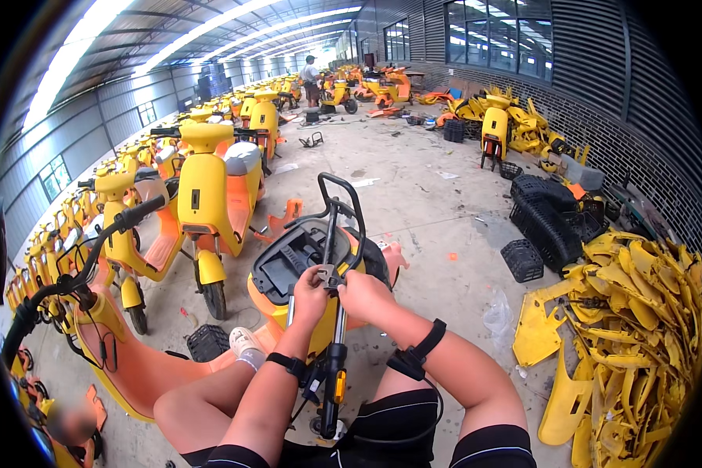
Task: The person sits on the floor of a workshop and uses a wrench to tighten bolts on the handlebar stem of a yellow electric scooter. The person repeatedly adjusts the wrench and turns the bolt to secure the handlebar assembly.
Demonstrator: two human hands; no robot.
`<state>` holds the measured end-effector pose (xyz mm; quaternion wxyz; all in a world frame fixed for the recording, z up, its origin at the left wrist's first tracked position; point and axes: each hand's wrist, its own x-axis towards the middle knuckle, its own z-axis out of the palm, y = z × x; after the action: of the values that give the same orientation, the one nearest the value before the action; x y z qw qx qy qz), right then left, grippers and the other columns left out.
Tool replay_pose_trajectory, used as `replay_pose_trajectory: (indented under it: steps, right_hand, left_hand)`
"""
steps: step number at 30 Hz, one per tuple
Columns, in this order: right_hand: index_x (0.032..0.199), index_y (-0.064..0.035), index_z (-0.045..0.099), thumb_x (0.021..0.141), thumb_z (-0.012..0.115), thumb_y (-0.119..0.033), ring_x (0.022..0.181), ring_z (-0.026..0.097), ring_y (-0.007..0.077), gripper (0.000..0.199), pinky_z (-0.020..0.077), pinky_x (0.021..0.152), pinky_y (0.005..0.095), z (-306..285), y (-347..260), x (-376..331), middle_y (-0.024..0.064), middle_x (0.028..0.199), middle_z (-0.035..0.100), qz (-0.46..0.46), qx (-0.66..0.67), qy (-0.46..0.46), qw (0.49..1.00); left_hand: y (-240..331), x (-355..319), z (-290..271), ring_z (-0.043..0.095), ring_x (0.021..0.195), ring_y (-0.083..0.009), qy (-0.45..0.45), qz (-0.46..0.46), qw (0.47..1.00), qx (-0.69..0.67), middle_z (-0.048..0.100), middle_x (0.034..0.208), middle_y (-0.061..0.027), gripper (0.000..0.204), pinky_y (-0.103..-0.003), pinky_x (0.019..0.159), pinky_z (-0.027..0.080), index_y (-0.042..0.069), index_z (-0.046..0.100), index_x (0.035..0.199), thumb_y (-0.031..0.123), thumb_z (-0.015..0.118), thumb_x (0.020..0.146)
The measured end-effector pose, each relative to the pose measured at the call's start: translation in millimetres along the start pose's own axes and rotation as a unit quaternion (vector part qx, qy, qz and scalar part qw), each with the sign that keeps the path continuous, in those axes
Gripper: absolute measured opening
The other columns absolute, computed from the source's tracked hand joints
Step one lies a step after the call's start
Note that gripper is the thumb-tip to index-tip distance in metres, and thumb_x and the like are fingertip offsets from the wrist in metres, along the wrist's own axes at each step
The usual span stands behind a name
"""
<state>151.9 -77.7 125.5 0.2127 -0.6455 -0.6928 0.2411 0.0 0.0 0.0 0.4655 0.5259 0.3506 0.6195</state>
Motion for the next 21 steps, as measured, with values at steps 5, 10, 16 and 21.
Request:
replay_pose_trajectory:
  steps: [5, 10, 16, 21]
  right_hand:
    - [0.110, -0.0010, 0.067, 0.095, 0.063, -0.030, 0.101, 0.068, 0.0426, 0.033, 0.0537, 0.089, 0.0510, 12.1, 23.1, 0.9, 0.0236, 0.104, 0.072, -0.029, 0.058, 0.024, 0.998]
    - [0.106, 0.0023, 0.067, 0.094, 0.063, -0.029, 0.101, 0.068, 0.0427, 0.034, 0.0532, 0.090, 0.0492, 7.2, 26.8, 11.5, 0.0254, 0.103, 0.071, -0.038, 0.083, 0.003, 0.996]
    - [0.107, -0.0039, 0.071, 0.098, 0.059, -0.030, 0.101, 0.069, 0.0408, 0.030, 0.0542, 0.088, 0.0494, -21.3, 13.8, -1.4, 0.0202, 0.103, 0.073, -0.012, 0.020, -0.003, 1.000]
    - [0.105, -0.0002, 0.071, 0.097, 0.064, -0.029, 0.094, 0.071, 0.0376, 0.030, 0.0547, 0.085, 0.0452, -4.9, 30.1, 15.0, 0.0209, 0.096, 0.074, -0.017, 0.194, 0.090, 0.977]
  left_hand:
    - [6.2, -7.1, 2.7, 0.069, 0.096, -0.0152, -0.001, -0.029, 1.000, 0.002, 0.072, 0.110, -0.0095, 0.034, -0.028, 0.082, 0.057, -0.003, 0.062, 0.123, -0.014, 0.057, 0.092]
    - [21.5, -1.3, 6.4, 0.070, 0.095, -0.0152, 0.001, -0.017, 1.000, 0.010, 0.073, 0.106, -0.0099, 0.030, -0.028, 0.083, 0.056, -0.004, 0.061, 0.118, -0.015, 0.054, 0.091]
    - [18.7, -4.8, 12.0, 0.068, 0.089, -0.0108, 0.010, -0.022, 0.999, 0.040, 0.073, 0.101, -0.0068, 0.029, -0.025, 0.078, 0.053, -0.004, 0.061, 0.116, -0.014, 0.053, 0.090]
    - [14.7, -0.5, 21.4, 0.069, 0.095, -0.0127, -0.010, -0.034, 0.999, 0.017, 0.073, 0.105, -0.0097, 0.024, -0.026, 0.084, 0.055, -0.004, 0.061, 0.115, -0.007, 0.068, 0.093]
